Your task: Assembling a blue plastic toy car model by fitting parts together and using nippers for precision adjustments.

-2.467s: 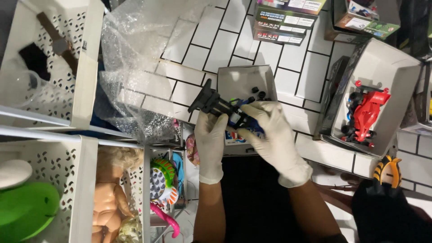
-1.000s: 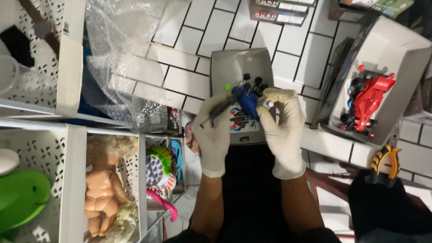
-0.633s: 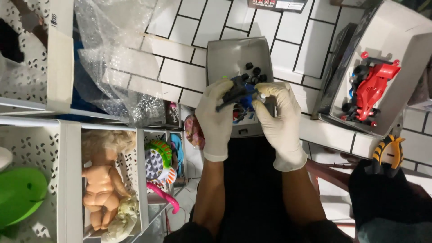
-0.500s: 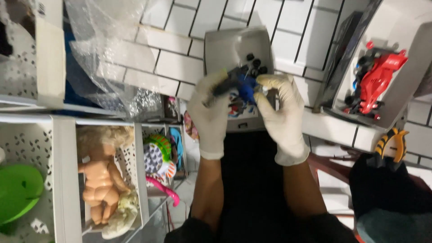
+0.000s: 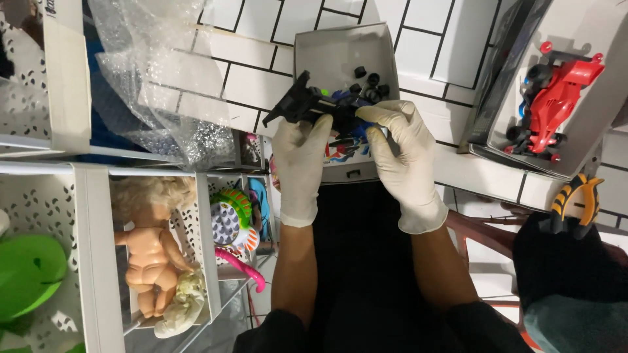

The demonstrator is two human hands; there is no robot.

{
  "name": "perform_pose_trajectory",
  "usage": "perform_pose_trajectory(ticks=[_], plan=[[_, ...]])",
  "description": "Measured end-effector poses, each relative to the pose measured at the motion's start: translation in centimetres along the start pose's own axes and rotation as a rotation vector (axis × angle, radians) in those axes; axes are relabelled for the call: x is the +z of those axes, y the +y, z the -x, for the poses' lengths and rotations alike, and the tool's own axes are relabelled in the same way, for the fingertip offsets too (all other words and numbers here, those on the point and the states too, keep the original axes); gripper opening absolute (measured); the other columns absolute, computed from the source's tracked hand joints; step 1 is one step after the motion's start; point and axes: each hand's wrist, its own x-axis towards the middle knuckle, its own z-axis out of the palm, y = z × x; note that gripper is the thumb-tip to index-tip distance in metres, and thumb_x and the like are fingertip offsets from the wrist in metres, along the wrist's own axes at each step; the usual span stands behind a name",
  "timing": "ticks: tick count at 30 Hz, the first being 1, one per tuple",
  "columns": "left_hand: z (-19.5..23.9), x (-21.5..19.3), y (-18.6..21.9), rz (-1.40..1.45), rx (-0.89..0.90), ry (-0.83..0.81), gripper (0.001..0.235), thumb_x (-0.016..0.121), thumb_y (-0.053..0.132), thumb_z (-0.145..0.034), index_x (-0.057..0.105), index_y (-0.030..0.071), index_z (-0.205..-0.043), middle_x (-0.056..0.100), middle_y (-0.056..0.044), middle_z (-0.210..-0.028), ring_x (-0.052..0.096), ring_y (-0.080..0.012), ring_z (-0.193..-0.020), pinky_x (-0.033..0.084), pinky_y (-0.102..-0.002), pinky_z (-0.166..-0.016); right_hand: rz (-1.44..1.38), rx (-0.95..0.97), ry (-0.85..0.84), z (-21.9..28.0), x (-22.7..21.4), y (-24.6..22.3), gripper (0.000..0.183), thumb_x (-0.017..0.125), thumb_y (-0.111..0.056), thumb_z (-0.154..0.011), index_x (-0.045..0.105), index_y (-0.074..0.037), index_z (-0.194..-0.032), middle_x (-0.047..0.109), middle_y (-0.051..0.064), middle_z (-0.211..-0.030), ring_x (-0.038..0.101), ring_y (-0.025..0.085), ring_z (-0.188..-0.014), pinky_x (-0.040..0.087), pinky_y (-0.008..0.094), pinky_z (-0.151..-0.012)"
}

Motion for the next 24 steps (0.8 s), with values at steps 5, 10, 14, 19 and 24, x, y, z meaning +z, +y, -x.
perform_pose_trajectory(ticks=[5,10,14,19,24], plan=[[-0.3,0.1,-1.8,0.135,0.087,0.055,0.019,0.069,0.006,-0.092,0.071,0.013,-0.109,0.073,-0.005,-0.101,0.068,-0.017,-0.101,0.053,-0.039,-0.096,-0.025,0.0,-0.021,0.4,0.8,-0.3,0.025,0.065,0.011,-0.097,0.076,-0.003,-0.114,0.065,0.015,-0.107,0.069,0.029,-0.096,0.054,0.038,-0.085],[-0.4,0.3,-1.7,0.179,0.161,0.065,0.022,0.065,0.002,-0.093,0.067,0.011,-0.113,0.071,-0.006,-0.105,0.066,-0.0159,-0.105,0.053,-0.039,-0.096,-0.06,-0.014,-0.01,0.6,1.1,0.2,0.027,0.064,0.012,-0.095,0.077,-0.002,-0.114,0.065,0.016,-0.106,0.07,0.03,-0.098,0.055,0.038,-0.085],[-0.1,0.7,0.4,0.206,0.201,0.078,0.028,0.061,0.001,-0.096,0.059,0.01,-0.122,0.068,-0.006,-0.111,0.061,-0.015,-0.113,0.052,-0.038,-0.099,-0.075,-0.043,0.011,0.8,1.5,0.3,0.028,0.063,0.015,-0.095,0.079,-0.002,-0.11,0.066,0.015,-0.104,0.071,0.028,-0.096,0.056,0.035,-0.085],[-0.1,0.8,0.5,0.188,0.217,0.06,0.032,0.061,0.0,-0.096,0.061,0.013,-0.125,0.069,-0.004,-0.114,0.062,-0.0151,-0.116,0.052,-0.037,-0.1,-0.071,-0.067,0.038,0.6,1.5,0.3,0.029,0.061,0.017,-0.094,0.081,-0.001,-0.105,0.066,0.015,-0.101,0.072,0.027,-0.093,0.057,0.034,-0.083],[-0.3,0.7,0.5,0.151,0.212,0.118,0.028,0.06,0.002,-0.098,0.062,0.014,-0.123,0.07,-0.003,-0.112,0.063,-0.0114,-0.111,0.053,-0.034,-0.098,-0.05,-0.072,0.041,0.7,1.6,0.0,0.028,0.064,0.018,-0.093,0.081,-0.001,-0.104,0.067,0.015,-0.098,0.073,0.029,-0.092,0.058,0.035,-0.082]])
